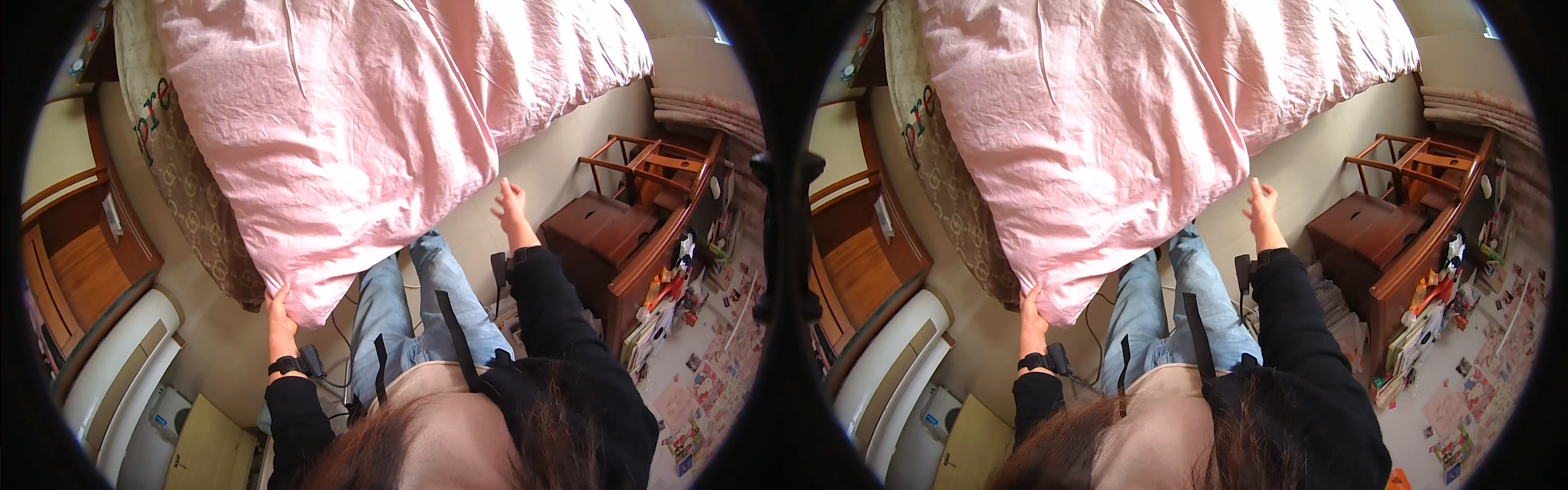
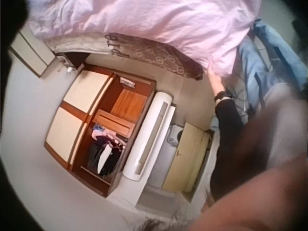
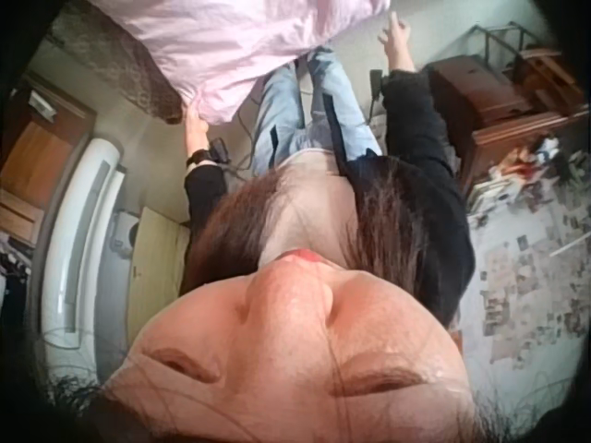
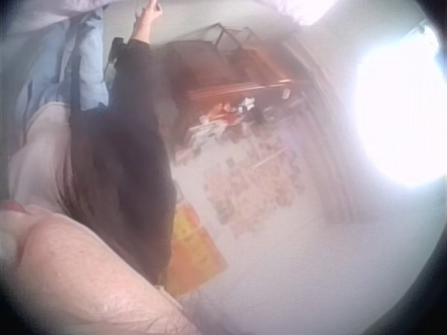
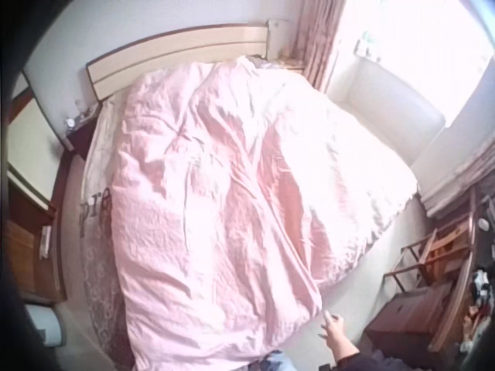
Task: The person uses a handheld steamer on a patterned bedsheet, then folds a pink and grey duvet into a compact rectangle on the bed. After folding, the person steams the bedsheet again and walks to a desk to pick up a snack wrapper and discard it in a bin.
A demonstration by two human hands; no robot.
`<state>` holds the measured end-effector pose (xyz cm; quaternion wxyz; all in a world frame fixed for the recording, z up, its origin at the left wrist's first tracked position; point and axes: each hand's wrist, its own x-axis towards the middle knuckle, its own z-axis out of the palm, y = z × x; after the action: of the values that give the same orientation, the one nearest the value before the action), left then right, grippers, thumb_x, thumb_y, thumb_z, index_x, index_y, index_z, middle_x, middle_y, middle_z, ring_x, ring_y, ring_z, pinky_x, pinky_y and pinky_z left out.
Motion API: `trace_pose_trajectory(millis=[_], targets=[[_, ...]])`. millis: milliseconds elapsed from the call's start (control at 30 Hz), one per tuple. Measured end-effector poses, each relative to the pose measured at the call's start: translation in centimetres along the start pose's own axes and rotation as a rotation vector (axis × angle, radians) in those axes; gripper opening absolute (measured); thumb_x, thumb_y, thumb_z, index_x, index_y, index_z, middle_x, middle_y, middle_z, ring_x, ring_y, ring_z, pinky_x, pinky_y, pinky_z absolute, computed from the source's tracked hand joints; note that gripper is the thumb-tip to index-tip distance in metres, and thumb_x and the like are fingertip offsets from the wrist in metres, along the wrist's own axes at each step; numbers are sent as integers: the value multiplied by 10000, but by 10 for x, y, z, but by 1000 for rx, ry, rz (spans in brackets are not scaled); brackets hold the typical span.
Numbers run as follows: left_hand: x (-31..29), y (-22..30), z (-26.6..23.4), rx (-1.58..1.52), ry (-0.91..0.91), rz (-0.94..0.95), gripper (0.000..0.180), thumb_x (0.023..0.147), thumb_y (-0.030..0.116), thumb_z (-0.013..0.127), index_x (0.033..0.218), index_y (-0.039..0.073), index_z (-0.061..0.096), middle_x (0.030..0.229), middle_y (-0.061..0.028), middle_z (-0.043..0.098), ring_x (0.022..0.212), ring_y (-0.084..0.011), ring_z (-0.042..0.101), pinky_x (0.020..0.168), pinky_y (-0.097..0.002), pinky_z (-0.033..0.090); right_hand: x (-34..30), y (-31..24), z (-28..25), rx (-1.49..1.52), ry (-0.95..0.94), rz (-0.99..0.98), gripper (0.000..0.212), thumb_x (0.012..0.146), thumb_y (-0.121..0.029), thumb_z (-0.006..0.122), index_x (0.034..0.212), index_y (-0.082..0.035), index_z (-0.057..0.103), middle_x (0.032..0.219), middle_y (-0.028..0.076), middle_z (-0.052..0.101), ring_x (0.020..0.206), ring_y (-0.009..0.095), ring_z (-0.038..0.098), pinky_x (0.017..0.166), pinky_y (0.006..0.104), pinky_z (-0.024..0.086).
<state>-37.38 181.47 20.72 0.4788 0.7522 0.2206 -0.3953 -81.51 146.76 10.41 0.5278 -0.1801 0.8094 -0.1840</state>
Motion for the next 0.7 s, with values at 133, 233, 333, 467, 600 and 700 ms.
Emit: trace_pose_trajectory(millis=[133,233,333,467,600,700], targets=[[7,5,7,192,-201,-212,496,688,74,652,1150,-79,557,1014,-147,639,933,-312,633,858,-446,517,-33,16,53,52,-338,235,1092,735,-625,724,1515,-165,112,1532,136,220,1395,364,243,991,690,312],[-7,44,-26,136,-142,83,417,697,104,614,1061,-97,578,948,-127,628,838,-264,637,750,-377,533,-47,21,78,164,-444,278,1110,726,-632,727,1519,-165,107,1557,155,155,1416,381,197,1017,723,234],[-39,103,-96,28,116,295,398,742,114,560,1080,-96,579,951,-113,625,799,-210,630,710,-331,525,-57,21,90,265,-386,254,1201,656,-632,781,1496,-109,101,1516,153,236,1372,391,277,987,743,239],[-61,150,-145,241,253,376,441,777,124,534,1172,-72,555,981,-88,624,790,-169,610,720,-297,499,-69,-43,109,800,-552,-20,797,784,-543,723,1361,-65,453,1368,119,505,1235,312,488,1046,518,375],[-91,167,-180,172,65,514,438,784,149,551,1172,-52,581,983,-80,636,835,-164,605,750,-278,480,-71,-168,89,929,-536,-132,629,834,-453,695,1265,-18,549,1262,119,602,1164,309,553,1038,485,407],[-68,159,-204,277,84,572,482,771,165,581,1194,-67,581,973,-113,658,898,-208,628,810,-315,490,-67,-189,57,907,-649,-304,475,831,-272,692,1186,27,590,1163,145,653,1077,308,609,1013,435,443]])
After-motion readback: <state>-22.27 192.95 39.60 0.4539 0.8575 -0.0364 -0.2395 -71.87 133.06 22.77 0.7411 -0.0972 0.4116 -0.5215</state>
